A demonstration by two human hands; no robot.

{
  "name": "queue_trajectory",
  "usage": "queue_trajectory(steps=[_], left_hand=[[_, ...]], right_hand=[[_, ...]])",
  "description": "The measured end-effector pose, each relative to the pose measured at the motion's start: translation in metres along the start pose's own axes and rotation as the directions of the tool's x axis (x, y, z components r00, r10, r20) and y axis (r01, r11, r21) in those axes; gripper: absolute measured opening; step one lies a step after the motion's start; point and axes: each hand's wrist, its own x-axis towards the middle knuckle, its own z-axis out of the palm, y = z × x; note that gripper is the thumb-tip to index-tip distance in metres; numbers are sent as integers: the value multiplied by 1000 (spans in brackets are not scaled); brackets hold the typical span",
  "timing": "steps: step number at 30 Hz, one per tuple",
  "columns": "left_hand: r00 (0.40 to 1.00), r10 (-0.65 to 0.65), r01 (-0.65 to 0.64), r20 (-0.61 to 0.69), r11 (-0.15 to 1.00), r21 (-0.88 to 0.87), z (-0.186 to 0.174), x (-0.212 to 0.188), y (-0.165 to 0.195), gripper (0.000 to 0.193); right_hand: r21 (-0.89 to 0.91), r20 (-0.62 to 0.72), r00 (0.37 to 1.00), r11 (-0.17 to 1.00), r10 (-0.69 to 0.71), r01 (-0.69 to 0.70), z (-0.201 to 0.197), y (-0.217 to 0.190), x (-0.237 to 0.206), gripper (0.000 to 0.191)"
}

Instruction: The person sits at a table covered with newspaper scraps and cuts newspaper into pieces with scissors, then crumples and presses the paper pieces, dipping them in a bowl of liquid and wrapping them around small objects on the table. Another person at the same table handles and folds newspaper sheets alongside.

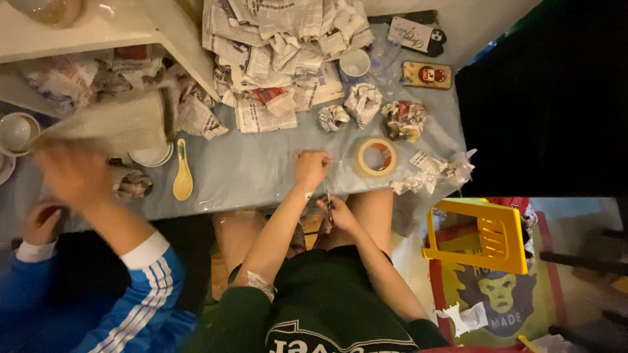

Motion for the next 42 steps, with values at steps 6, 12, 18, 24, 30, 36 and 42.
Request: queue_trajectory(steps=[6,12,18,24,30,36,42], left_hand=[[971,216,-191,-104,960,206,-4,-9,3,13],[983,-42,90,180,959,-270,-12,-19,5,22],[976,-112,161,187,949,-272,-16,-31,-18,35],[952,-135,242,274,879,-410,-19,-41,-38,38],[942,-216,298,258,892,-340,-22,-40,-35,39],[964,-230,260,138,925,-278,-25,-37,-41,37],[953,-226,67,-203,808,-585,-78,-30,-75,19]], right_hand=[[165,109,994,986,15,-33,-4,14,-28,46],[256,260,959,966,-111,42,-16,17,-29,62],[273,391,915,962,-104,-7,-23,6,-19,70],[162,470,877,986,-104,30,-27,-5,-1,57],[82,323,946,997,-27,0,-20,-6,-3,35],[0,261,965,1000,-11,11,-22,-2,-6,30],[-5,222,975,1000,-5,6,-21,9,-5,29]])
